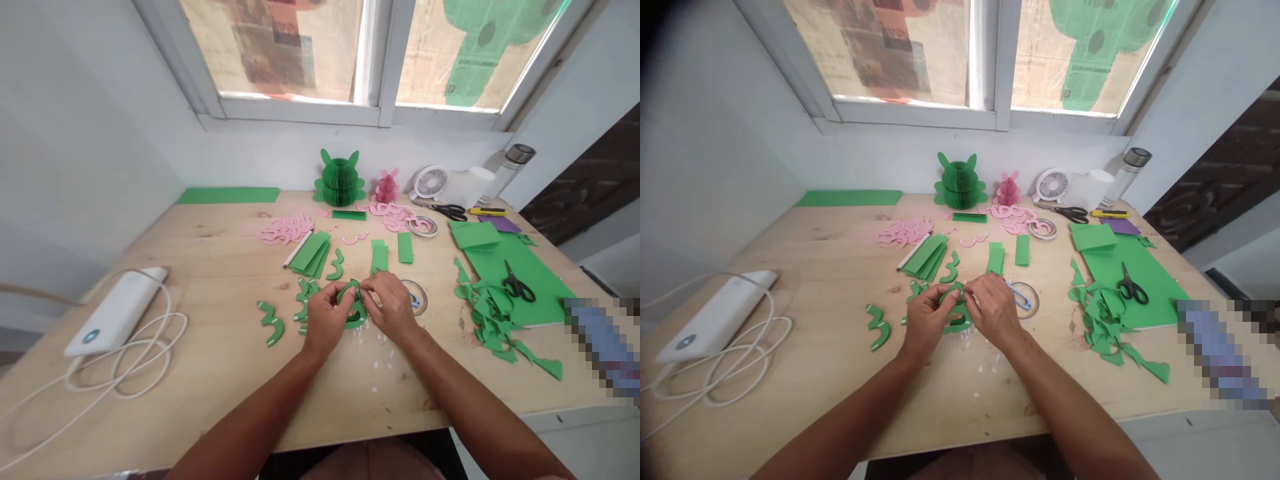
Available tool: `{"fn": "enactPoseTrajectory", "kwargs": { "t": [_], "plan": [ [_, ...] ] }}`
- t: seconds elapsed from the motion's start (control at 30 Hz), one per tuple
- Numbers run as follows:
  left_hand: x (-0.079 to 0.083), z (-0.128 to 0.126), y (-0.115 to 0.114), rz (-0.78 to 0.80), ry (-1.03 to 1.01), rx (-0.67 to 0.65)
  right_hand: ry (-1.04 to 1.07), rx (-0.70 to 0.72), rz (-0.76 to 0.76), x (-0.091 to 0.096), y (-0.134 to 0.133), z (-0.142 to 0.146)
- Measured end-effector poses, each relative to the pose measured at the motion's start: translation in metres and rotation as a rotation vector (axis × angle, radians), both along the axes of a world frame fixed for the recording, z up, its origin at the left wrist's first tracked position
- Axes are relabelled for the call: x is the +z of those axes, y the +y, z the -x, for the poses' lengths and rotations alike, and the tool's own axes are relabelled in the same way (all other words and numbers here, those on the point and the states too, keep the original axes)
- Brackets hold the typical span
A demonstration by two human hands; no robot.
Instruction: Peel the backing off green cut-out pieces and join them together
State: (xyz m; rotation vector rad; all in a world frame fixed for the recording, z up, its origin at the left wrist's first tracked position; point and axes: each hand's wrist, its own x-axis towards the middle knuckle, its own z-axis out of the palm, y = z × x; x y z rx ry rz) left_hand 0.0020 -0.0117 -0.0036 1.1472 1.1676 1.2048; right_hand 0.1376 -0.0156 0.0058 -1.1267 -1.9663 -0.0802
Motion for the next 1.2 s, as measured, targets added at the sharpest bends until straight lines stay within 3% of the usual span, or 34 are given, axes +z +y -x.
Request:
{"fn": "enactPoseTrajectory", "kwargs": {
  "t": [0.6, 0.9, 1.1, 1.2],
  "plan": [
    [0.004, -0.001, 0.001, 0.029, 0.033, -0.004, -0.134, -0.028, 0.024, 0.0, 0.001, -0.002],
    [0.005, 0.001, 0.005, 0.011, 0.033, 0.091, -0.096, 0.02, 0.064, 0.0, 0.0, -0.002],
    [0.008, -0.002, 0.007, 0.162, -0.145, 0.079, 0.143, -0.266, 0.131, -0.004, 0.003, -0.009],
    [0.011, -0.003, 0.006, 0.186, -0.174, 0.068, 0.216, -0.272, 0.196, -0.004, 0.003, -0.011]
  ]
}}
